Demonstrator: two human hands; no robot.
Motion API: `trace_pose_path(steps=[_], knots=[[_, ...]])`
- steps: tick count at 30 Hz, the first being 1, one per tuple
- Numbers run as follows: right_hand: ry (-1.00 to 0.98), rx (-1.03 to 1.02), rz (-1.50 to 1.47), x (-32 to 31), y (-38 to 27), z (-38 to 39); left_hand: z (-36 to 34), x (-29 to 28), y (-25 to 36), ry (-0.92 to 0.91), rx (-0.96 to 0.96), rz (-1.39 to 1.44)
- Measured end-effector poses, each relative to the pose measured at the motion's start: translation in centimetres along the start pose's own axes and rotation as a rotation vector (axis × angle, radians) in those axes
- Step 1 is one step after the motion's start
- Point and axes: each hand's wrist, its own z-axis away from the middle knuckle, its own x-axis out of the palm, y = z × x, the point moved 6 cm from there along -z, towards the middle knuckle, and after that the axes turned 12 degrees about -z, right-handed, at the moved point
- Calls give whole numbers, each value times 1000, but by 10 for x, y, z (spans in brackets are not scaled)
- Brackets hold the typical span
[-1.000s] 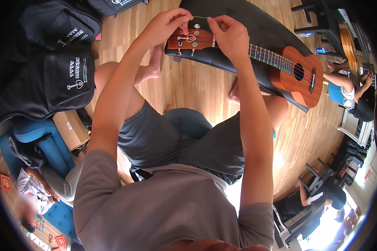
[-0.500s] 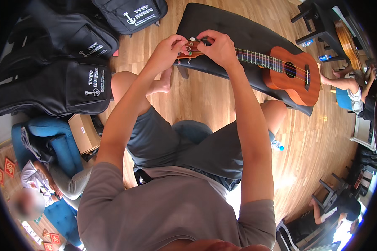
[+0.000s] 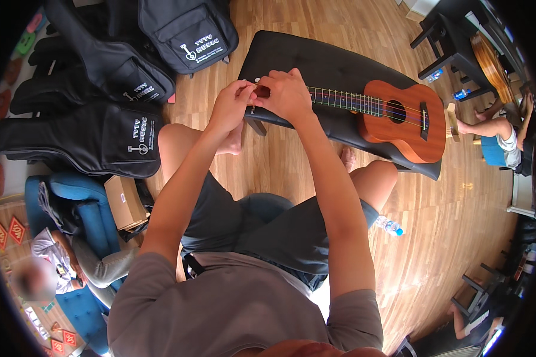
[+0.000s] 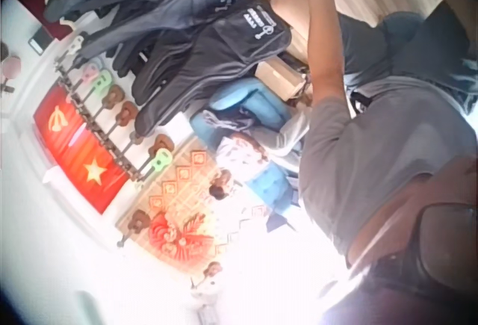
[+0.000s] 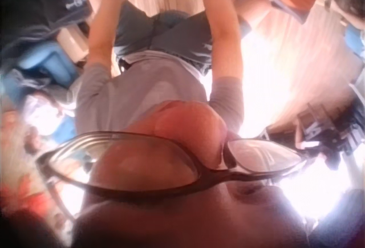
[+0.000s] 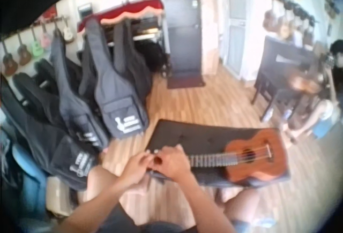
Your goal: The person sits on the floor and strings a small acoustic guitar resting on a black bench. They thread a new string through the bridge, pull it along the fretboard, and tie it to the tuning peg at the headstock.
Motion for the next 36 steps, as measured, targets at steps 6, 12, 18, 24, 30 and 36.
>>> trace_pose_path(steps=[6,12,18,24,30,36], knots=[[48,-60,-8,1,4,6,13,15,16,-88,-86,126],[71,23,-182,0,12,2,15,14,12,-78,-52,90],[95,294,-385,-9,25,-1,-11,-23,-11,-73,51,-143],[271,353,-663,-5,44,-5,-31,-50,3,-145,227,-147],[420,506,-930,-11,52,-10,-67,-60,-13,-333,178,-244],[225,484,-944,-16,49,-13,-81,-56,-32,-346,72,14]])
